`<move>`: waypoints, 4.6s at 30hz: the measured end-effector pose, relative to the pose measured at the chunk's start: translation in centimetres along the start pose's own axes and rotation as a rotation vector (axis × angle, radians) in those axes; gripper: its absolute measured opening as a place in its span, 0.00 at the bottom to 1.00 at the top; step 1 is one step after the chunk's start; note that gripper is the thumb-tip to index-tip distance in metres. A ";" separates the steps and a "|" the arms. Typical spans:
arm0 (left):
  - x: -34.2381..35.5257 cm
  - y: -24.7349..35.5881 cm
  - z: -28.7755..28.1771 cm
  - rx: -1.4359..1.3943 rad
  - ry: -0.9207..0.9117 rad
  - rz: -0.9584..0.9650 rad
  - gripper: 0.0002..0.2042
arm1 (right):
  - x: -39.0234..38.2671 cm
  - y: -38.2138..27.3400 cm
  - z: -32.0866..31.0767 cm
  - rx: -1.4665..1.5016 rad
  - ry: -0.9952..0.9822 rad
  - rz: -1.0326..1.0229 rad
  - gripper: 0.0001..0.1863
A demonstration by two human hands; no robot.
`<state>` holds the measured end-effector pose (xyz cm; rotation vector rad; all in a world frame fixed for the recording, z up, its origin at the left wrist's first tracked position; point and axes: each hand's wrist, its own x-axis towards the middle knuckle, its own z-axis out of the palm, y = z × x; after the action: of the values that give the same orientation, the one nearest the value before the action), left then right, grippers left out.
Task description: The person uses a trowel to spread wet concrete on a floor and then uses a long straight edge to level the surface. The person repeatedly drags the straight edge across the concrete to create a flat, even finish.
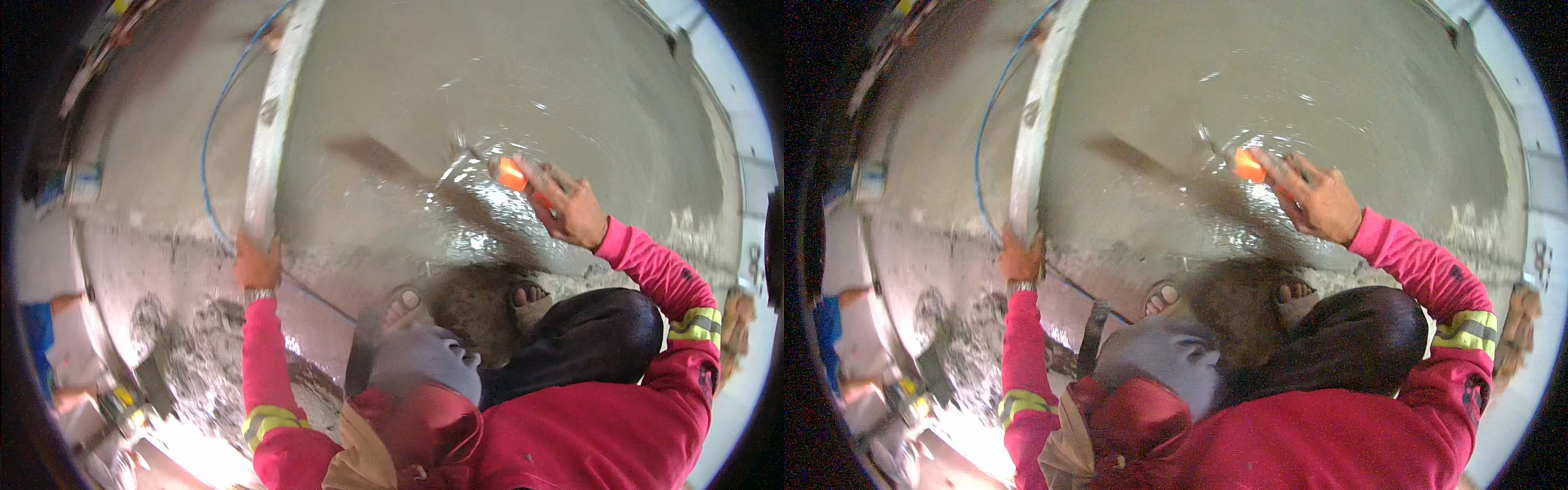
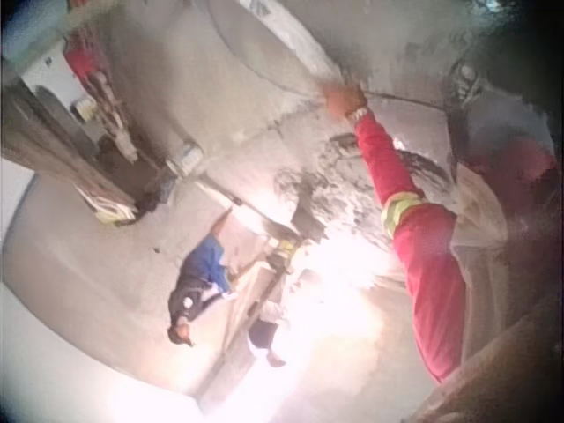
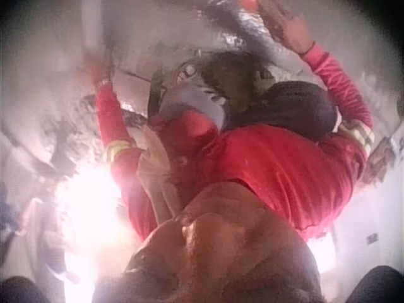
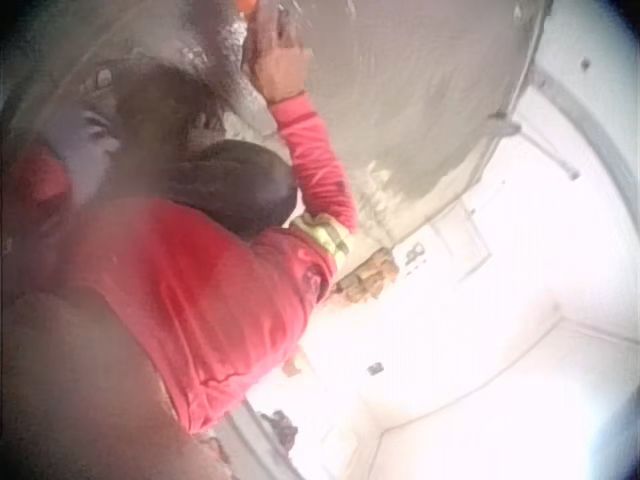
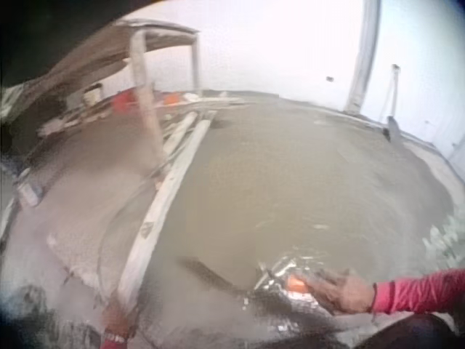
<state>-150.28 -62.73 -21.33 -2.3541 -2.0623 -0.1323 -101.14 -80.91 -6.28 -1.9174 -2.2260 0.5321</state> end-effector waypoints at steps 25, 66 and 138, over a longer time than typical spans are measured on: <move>-6.6 9.1 -4.6 -0.200 0.296 0.202 0.35 | -40.0 31.4 6.7 0.652 0.847 1.466 0.26; -31.5 21.1 -0.7 -0.272 -0.917 -0.384 0.30 | -24.1 13.8 14.0 1.878 -0.658 -0.144 0.22; -3.3 7.0 -2.6 -0.046 0.001 -0.080 0.29 | 41.5 -6.6 13.5 -0.448 0.379 -0.579 0.09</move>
<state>-143.93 -67.13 -18.61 -2.2965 -2.1773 -0.1832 -118.87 -43.28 -20.96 -1.2488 -2.5895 -0.4063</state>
